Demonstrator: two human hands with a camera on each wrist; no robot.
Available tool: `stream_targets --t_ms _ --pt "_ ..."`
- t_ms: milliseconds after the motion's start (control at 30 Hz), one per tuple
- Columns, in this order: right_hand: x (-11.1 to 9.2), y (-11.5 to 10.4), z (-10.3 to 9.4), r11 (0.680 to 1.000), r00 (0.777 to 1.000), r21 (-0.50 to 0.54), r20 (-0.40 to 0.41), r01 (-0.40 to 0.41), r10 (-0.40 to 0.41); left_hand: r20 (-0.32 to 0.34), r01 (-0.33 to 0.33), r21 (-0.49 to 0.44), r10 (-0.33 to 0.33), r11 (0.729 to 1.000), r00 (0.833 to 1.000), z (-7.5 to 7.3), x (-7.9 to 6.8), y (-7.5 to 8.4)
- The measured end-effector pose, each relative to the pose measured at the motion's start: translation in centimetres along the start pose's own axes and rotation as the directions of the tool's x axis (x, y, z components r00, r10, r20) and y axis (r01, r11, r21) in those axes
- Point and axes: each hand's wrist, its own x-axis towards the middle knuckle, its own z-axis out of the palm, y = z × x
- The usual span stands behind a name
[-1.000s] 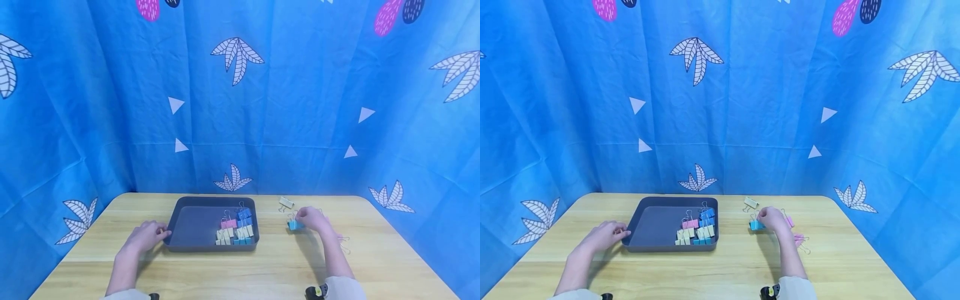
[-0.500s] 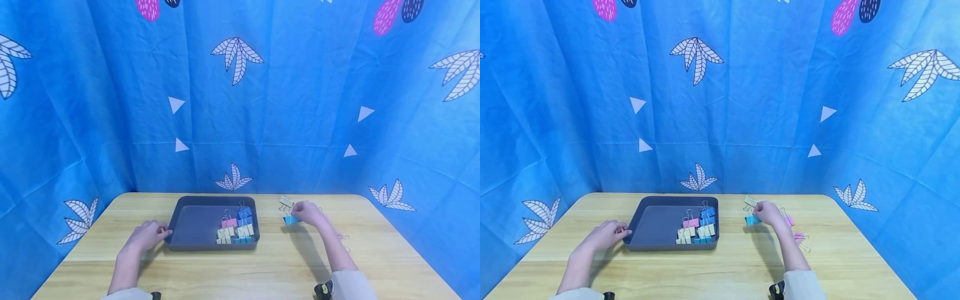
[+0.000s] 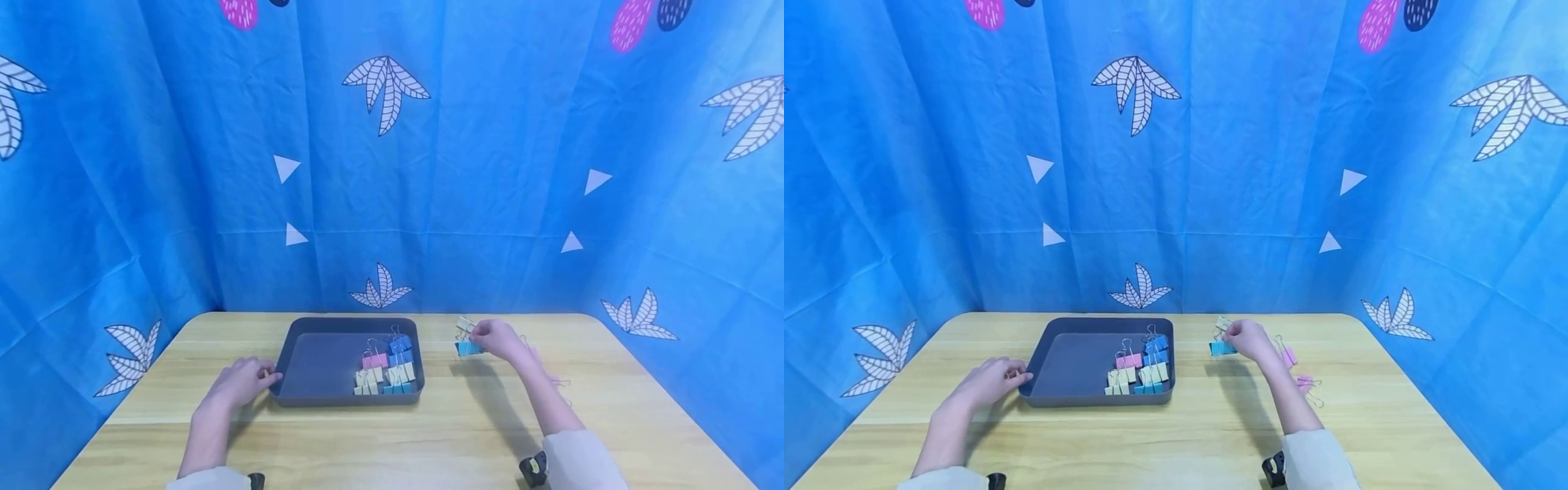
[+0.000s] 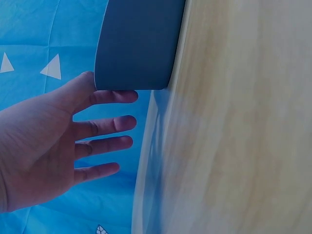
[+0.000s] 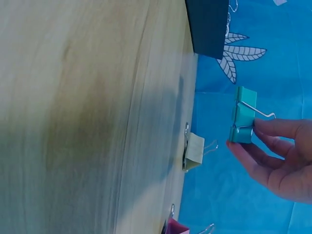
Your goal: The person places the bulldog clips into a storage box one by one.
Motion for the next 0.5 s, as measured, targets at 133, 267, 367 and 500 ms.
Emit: stream_targets --t_ms 133,267,367,500 --pt "0.1 -0.5 0.1 1.0 1.0 -0.001 -0.017 -0.026 0.026 0.0 -0.005 0.002 0.005 1.0 1.0 -0.1 0.1 -0.1" --pt "0.3 -0.8 0.1 0.999 0.999 -0.008 -0.032 -0.034 0.033 0.001 -0.006 0.0 0.006 1.0 1.0 -0.2 0.0 -0.1" --pt "0.6 -1.0 0.3 1.0 0.999 -0.007 -0.041 -0.028 0.028 0.001 -0.003 -0.008 0.003 1.0 1.0 -0.2 0.0 0.0" --pt "1.1 -1.4 0.6 1.0 0.999 0.004 -0.047 -0.023 0.024 0.006 0.004 -0.019 -0.004 1.0 1.0 -0.2 -0.1 0.1"
